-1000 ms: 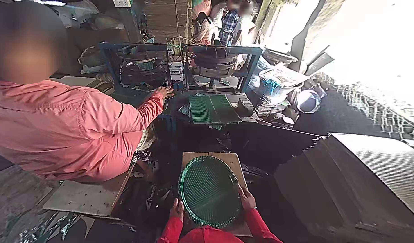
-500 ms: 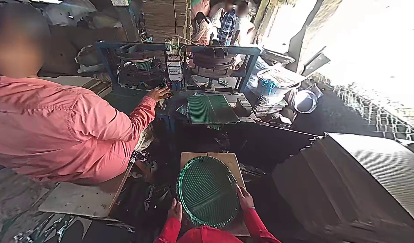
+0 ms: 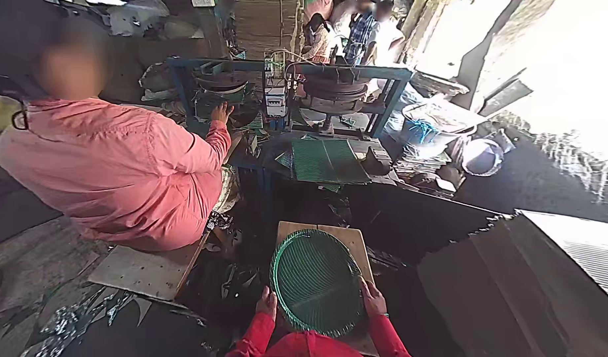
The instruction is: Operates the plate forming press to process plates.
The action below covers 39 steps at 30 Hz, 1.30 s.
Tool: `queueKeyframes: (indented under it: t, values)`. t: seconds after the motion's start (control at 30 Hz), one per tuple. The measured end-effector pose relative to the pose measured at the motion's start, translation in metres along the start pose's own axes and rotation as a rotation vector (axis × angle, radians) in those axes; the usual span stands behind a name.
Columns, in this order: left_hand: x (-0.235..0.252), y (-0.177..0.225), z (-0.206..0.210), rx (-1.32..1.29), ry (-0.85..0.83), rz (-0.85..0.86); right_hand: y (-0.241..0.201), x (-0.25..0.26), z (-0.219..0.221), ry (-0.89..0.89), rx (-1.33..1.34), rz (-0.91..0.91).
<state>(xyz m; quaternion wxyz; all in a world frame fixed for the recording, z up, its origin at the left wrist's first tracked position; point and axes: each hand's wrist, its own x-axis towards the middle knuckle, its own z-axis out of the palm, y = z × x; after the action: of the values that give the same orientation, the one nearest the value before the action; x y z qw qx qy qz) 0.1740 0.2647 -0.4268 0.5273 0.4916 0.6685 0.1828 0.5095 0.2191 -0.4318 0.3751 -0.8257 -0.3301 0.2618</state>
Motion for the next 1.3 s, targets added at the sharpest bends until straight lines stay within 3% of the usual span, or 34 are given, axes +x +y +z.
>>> queueKeyframes:
  t: [1.3]
  values:
    - [0.001, -0.005, -0.001, -0.036, -0.007, 0.034, 0.003, 0.0, 0.001, 0.0, -0.018, 0.01]
